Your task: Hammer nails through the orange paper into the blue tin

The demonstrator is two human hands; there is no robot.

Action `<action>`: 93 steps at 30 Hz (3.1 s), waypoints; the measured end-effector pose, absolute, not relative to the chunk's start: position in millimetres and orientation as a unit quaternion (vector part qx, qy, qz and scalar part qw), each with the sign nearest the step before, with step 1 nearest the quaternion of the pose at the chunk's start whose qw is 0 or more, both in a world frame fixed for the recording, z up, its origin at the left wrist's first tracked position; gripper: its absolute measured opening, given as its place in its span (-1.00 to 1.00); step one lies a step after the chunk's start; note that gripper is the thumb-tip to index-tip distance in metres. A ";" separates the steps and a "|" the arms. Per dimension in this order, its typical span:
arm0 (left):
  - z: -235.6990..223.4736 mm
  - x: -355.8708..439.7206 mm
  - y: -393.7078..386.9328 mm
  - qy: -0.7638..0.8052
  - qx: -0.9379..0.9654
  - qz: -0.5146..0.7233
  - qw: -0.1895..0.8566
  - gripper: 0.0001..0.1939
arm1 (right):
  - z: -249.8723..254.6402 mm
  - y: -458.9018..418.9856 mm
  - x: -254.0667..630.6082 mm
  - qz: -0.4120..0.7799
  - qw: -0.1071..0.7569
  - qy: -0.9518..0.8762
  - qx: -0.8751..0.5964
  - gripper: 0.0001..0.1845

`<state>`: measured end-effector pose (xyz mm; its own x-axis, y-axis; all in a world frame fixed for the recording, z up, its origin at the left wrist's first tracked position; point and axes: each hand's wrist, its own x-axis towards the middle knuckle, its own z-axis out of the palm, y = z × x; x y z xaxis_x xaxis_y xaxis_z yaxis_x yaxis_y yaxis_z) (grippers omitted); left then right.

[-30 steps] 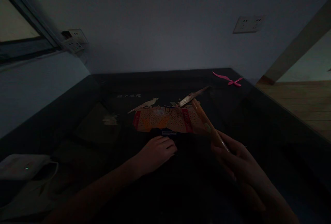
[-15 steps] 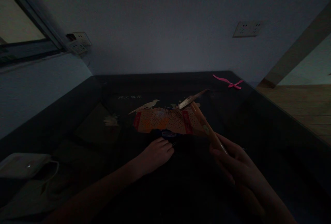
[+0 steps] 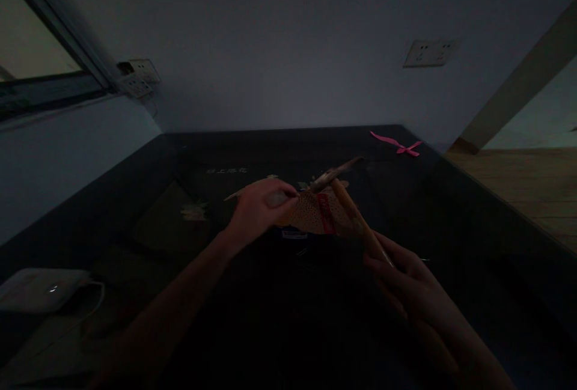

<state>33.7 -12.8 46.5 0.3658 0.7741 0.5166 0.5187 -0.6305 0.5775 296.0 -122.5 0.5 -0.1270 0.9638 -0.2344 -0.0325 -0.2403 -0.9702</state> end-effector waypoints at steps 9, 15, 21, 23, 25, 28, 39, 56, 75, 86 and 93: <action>17.1 54.3 35.6 0.427 0.776 0.407 0.223 -0.96 | 3.1 -120.8 294.9 0.577 0.404 -0.477 -0.526 -0.28; 12.1 53.2 34.9 0.419 0.771 0.401 0.264 -0.97 | -1.9 -120.5 296.7 0.594 0.389 -0.462 -0.531 -0.24; 9.2 52.8 34.4 0.422 0.770 0.400 0.264 -0.98 | 0.0 -121.0 292.9 0.579 0.390 -0.477 -0.534 -0.26; 9.3 52.7 34.0 0.425 0.767 0.399 0.268 -0.99 | 4.7 -119.7 291.5 0.572 0.387 -0.490 -0.532 -0.28; 9.3 52.6 34.0 0.425 0.764 0.403 0.270 -0.99 | 13.4 -117.9 291.1 0.552 0.381 -0.504 -0.544 -0.30; 8.6 52.2 34.3 0.424 0.765 0.406 0.265 -0.99 | 33.8 -115.2 292.0 0.506 0.377 -0.528 -0.569 -0.33; -0.5 50.9 39.2 0.426 0.769 0.403 0.254 -0.96 | 68.0 -106.3 279.2 0.473 0.342 -0.583 -0.564 -0.39; -4.1 51.1 39.6 0.442 0.771 0.391 0.241 -0.95 | 63.5 -111.5 271.5 0.454 0.369 -0.583 -0.565 -0.40; -5.0 51.0 41.4 0.451 0.766 0.389 0.244 -0.94 | 66.9 -110.9 272.7 0.384 0.361 -0.641 -0.558 -0.49; -6.5 51.4 43.4 0.444 0.768 0.395 0.241 -0.93 | 63.5 -111.9 275.8 0.386 0.364 -0.632 -0.564 -0.46; -7.5 51.7 43.1 0.453 0.768 0.391 0.230 -0.91 | 62.5 -110.1 274.5 0.404 0.357 -0.625 -0.564 -0.50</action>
<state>51.7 43.1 -7.5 0.2852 0.8748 0.3917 0.5156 -0.4845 0.7067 274.5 -110.1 62.5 -0.1082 0.9941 -0.0103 0.4164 0.0359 -0.9085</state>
